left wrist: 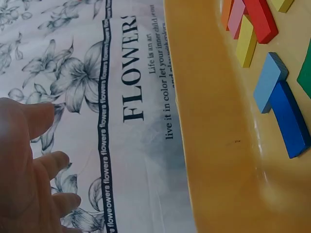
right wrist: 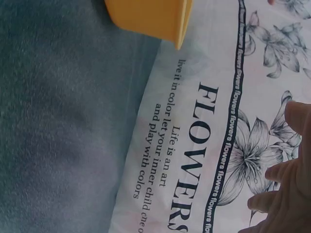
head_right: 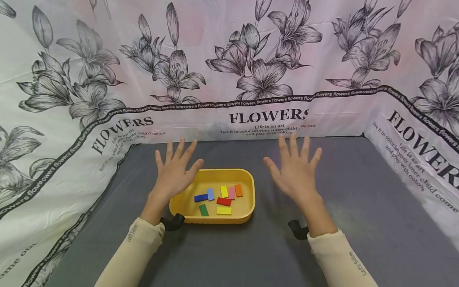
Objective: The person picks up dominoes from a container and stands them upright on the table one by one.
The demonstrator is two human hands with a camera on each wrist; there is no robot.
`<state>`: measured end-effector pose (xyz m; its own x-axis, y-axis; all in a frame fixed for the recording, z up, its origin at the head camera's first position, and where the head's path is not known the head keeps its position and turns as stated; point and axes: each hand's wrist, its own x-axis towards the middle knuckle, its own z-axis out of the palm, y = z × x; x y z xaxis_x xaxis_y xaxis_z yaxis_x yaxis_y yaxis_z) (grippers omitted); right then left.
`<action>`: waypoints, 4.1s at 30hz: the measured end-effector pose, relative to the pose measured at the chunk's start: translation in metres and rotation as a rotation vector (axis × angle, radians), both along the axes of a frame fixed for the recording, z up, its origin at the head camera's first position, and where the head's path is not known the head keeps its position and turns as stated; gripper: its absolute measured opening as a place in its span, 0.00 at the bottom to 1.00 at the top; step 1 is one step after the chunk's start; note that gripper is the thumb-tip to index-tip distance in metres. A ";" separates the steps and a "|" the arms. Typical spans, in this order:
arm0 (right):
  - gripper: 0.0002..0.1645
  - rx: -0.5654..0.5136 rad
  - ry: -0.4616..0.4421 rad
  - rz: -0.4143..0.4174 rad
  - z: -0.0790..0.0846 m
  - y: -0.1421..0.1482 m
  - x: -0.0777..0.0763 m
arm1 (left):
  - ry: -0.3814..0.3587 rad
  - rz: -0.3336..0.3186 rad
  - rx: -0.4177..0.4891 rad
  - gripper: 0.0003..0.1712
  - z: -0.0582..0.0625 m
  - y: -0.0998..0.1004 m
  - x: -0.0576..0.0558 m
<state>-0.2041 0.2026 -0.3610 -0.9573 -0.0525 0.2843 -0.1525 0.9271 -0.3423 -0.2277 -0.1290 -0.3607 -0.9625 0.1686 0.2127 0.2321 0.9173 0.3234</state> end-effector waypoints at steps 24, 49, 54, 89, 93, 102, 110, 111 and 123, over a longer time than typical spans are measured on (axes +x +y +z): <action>0.49 -0.074 -0.041 0.097 -0.016 -0.012 0.001 | -0.042 -0.159 0.290 0.28 -0.021 -0.034 -0.006; 0.43 -0.036 -0.042 0.155 -0.031 -0.024 0.001 | -0.325 -0.234 0.385 0.35 -0.073 -0.079 -0.019; 0.41 -0.040 -0.032 0.172 -0.037 -0.028 0.001 | -0.343 -0.240 0.425 0.35 -0.079 -0.081 -0.020; 0.12 0.069 -0.088 0.618 -0.043 -0.089 -0.001 | -0.413 -0.243 0.487 0.34 -0.088 -0.086 -0.024; 0.10 0.077 -0.173 0.657 -0.044 -0.097 -0.003 | -0.413 -0.251 0.493 0.35 -0.088 -0.086 -0.026; 0.10 0.085 -0.268 0.736 -0.056 -0.108 -0.006 | -0.429 -0.260 0.491 0.35 -0.088 -0.088 -0.024; 0.10 0.145 -0.291 0.720 -0.063 -0.114 -0.006 | -0.431 -0.265 0.488 0.36 -0.090 -0.089 -0.023; 0.10 0.151 -0.290 0.717 -0.063 -0.115 -0.006 | -0.431 -0.264 0.489 0.36 -0.090 -0.089 -0.023; 0.10 0.209 -0.300 0.683 -0.061 -0.121 -0.003 | -0.430 -0.246 0.491 0.35 -0.089 -0.086 -0.021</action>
<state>-0.2069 0.0817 -0.4219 -0.7274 -0.6833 -0.0630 -0.6424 0.7104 -0.2876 -0.2485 -0.2153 -0.4493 -0.9246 0.3741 -0.0715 0.1723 0.5784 0.7974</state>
